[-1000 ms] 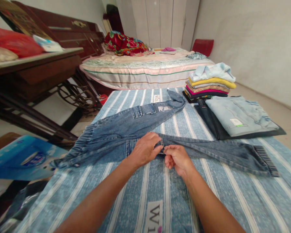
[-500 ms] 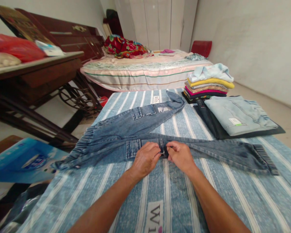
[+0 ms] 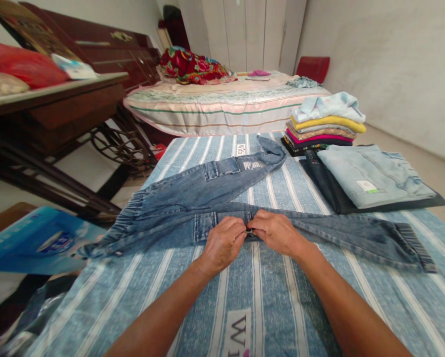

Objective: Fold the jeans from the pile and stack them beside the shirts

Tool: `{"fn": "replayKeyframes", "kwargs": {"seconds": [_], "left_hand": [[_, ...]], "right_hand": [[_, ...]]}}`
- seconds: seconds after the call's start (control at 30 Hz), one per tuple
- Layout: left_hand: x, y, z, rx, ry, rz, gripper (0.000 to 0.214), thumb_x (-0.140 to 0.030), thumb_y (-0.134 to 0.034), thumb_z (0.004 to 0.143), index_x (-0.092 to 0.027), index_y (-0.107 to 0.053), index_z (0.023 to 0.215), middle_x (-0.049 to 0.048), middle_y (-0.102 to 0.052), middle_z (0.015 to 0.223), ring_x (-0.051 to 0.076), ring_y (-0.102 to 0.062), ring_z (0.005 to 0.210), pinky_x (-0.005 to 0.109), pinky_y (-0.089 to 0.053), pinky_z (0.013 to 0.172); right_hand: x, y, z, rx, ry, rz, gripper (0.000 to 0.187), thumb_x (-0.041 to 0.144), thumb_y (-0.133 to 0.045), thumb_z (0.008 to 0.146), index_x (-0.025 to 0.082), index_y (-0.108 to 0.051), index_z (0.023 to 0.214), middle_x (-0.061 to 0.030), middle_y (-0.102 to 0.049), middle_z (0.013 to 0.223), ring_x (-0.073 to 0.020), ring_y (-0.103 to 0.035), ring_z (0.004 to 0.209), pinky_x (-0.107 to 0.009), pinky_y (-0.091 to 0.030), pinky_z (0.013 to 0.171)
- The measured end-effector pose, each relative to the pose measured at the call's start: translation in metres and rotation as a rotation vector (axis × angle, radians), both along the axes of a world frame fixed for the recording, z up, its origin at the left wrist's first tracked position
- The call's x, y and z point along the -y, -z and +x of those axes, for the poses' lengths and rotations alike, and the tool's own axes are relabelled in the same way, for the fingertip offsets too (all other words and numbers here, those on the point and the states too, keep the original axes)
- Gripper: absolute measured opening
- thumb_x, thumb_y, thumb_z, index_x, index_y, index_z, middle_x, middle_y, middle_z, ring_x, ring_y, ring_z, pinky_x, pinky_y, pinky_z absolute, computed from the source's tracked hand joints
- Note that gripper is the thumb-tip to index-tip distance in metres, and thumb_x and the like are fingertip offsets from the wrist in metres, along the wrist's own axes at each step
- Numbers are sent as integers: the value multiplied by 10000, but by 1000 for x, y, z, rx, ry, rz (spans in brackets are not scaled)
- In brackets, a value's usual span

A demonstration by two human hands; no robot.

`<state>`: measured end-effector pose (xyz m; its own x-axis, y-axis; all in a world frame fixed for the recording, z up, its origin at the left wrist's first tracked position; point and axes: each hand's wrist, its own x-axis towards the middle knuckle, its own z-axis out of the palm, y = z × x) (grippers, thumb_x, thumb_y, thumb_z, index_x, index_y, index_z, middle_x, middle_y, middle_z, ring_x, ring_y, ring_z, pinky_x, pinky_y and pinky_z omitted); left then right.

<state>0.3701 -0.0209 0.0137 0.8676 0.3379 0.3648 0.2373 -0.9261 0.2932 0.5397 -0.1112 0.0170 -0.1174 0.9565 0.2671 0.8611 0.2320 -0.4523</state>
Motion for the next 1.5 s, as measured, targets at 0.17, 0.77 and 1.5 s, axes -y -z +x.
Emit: {"fn": "replayKeyframes", "kwargs": {"seconds": [0.17,0.77,1.5], "left_hand": [[1,-3,1,-39,-22,-11,183,-167,-413,870,-176,-556,757,42,-581,813,169,-511,800,283,-438,726],[0,-7,3,-89,-3,-55,107,-202,-510,843,-190,-563,751,25,-581,812,168,-512,793,285,-424,697],[-6,-6,6,-115,9,-135,63,-183,-548,797,-202,-548,737,0,-556,766,158,-521,770,272,-403,674]], "right_hand": [[1,-4,3,-34,-78,-20,210,189,-452,900,206,-654,955,-35,-619,856,-137,-587,812,-252,-451,721],[4,11,-4,173,4,159,244,204,-390,920,171,-631,906,-68,-607,869,-143,-566,806,-251,-454,721],[5,15,-6,160,24,157,267,202,-383,928,166,-632,836,-66,-601,819,-145,-560,786,-255,-442,711]]}}
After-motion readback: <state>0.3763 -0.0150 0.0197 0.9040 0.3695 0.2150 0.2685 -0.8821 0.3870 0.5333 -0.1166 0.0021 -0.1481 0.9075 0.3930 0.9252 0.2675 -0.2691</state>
